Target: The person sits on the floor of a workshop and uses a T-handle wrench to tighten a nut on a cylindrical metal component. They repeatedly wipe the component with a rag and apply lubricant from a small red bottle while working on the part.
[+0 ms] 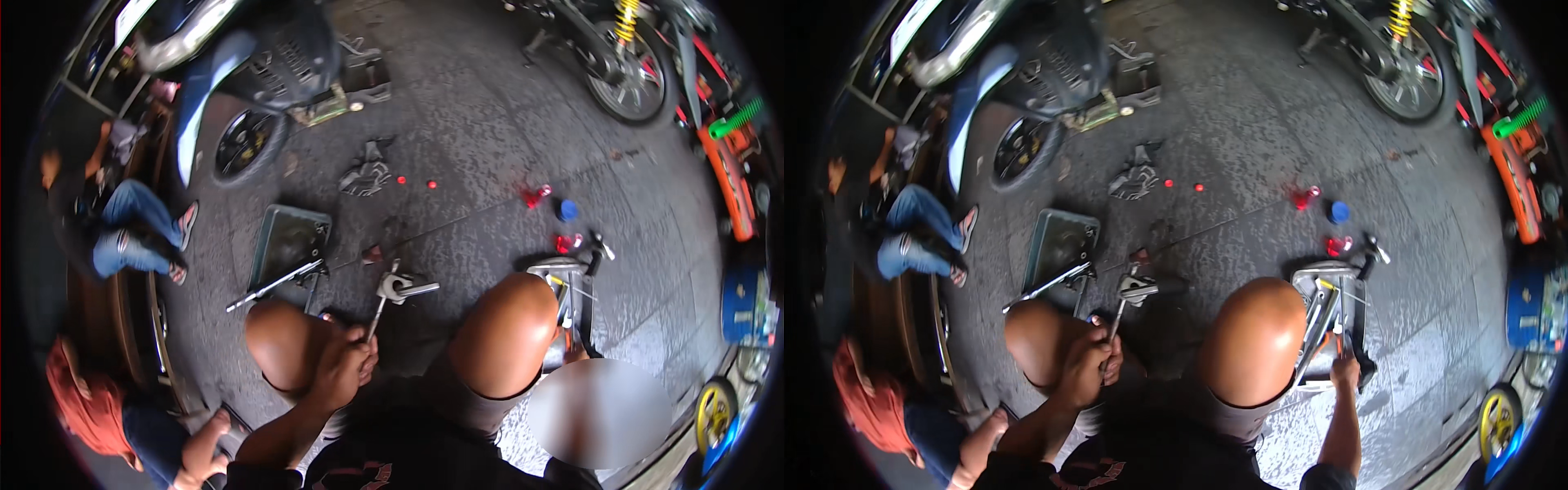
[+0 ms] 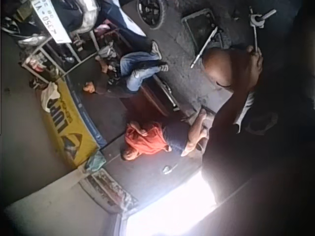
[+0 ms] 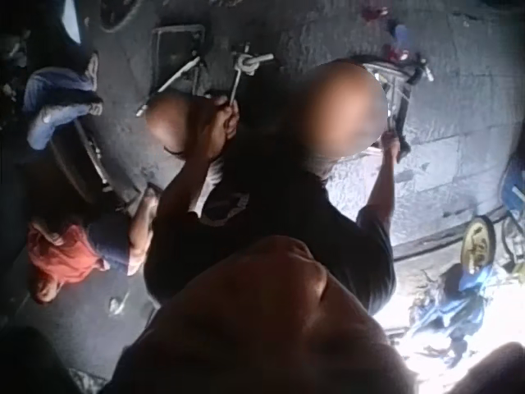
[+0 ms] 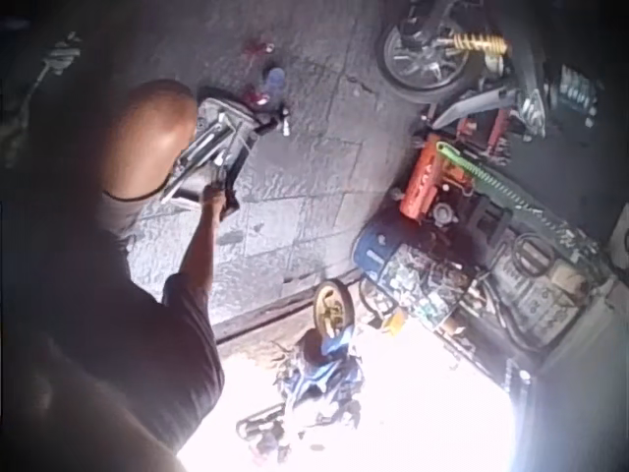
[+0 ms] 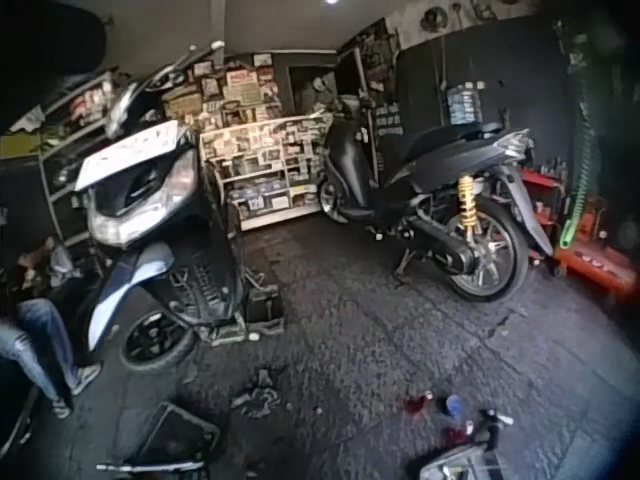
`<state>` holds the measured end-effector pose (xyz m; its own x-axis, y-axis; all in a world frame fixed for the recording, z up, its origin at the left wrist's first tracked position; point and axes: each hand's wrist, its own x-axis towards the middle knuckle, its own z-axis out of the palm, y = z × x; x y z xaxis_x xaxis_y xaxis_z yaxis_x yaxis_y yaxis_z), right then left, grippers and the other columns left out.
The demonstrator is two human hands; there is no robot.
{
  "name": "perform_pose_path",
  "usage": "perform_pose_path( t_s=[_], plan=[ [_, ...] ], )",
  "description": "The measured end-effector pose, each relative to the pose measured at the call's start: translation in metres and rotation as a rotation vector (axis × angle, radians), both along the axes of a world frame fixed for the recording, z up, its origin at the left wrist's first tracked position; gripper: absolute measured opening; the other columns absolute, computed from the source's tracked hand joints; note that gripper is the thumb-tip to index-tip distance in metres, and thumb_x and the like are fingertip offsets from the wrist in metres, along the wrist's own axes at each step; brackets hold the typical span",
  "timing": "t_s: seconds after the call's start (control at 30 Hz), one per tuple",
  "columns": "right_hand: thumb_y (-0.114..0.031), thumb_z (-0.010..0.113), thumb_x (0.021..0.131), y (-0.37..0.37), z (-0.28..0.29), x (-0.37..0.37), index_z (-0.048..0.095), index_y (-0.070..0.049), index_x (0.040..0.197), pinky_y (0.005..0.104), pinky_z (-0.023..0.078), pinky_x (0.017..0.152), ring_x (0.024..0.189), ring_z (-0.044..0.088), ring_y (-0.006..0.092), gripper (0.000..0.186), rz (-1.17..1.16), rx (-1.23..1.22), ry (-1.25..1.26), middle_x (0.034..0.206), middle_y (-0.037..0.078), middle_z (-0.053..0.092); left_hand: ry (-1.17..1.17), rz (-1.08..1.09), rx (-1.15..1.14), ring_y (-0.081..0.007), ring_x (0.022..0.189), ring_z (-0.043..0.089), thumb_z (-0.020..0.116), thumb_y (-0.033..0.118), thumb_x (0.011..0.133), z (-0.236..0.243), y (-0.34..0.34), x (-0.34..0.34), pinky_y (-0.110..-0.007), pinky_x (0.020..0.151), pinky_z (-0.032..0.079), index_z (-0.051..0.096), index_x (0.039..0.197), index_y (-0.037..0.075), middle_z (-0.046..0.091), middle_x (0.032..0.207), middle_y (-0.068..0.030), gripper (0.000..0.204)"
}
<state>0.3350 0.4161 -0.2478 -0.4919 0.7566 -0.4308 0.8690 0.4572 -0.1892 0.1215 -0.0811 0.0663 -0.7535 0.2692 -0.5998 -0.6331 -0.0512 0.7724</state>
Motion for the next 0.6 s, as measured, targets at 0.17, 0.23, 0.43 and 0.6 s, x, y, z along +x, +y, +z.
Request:
perform_pose_path(
  t_s=[0.17, 0.23, 0.43, 0.6],
  plan=[
    [-0.026, 0.071, 0.083, 0.017, 0.078, -0.002, 0.068, -0.005, 0.088, 0.0341, 0.056, 0.051, 0.048, 0.047, 0.0098, 0.022, -0.23, -0.834, 0.355, 0.058, -0.002, 0.046, 0.03, -0.03, 0.03, -0.0089, 0.055, 0.04, 0.044, 0.013, 0.093, 0.006, -0.006, 0.001, -0.025, 0.048, 0.034, 0.052, 0.092, 0.006, 0.043, 0.066, -0.0014, 0.011],
    [-0.026, 0.07, 0.085, 0.002, 0.13, -0.018, 0.068, -0.003, 0.092, 0.0339, 0.055, 0.051, 0.047, 0.042, 0.0094, 0.023, -0.293, -0.987, 0.332, 0.058, -0.003, 0.042, 0.022, -0.033, 0.02, -0.0083, 0.055, 0.039, 0.045, 0.013, 0.093, 0.003, -0.01, 0.002, -0.024, 0.048, 0.033, 0.052, 0.092, 0.006, 0.043, 0.066, -0.0011, 0.01],
    [-0.024, 0.064, 0.097, -0.016, 0.275, -0.036, 0.069, 0.007, 0.104, 0.0281, 0.036, 0.038, 0.041, 0.033, 0.008, 0.032, -0.086, -1.12, 0.507, 0.054, -0.001, 0.044, 0.033, -0.111, -0.039, -0.0065, 0.055, 0.037, 0.048, 0.012, 0.094, 0.005, -0.015, -0.015, -0.023, 0.048, 0.031, 0.053, 0.092, 0.006, 0.043, 0.067, 0.0003, 0.009],
    [-0.034, 0.071, 0.094, -0.02, 0.378, -0.096, 0.07, 0.009, 0.113, 0.0248, 0.044, 0.047, 0.044, 0.049, 0.0083, 0.048, 0.281, -1.238, 0.253, 0.054, 0.002, 0.055, 0.045, -0.189, -0.082, -0.0046, 0.058, 0.038, 0.047, 0.017, 0.096, 0.005, -0.03, -0.027, -0.022, 0.052, 0.033, 0.055, 0.089, 0.007, 0.045, 0.07, 0.0044, 0.015]
  ],
)
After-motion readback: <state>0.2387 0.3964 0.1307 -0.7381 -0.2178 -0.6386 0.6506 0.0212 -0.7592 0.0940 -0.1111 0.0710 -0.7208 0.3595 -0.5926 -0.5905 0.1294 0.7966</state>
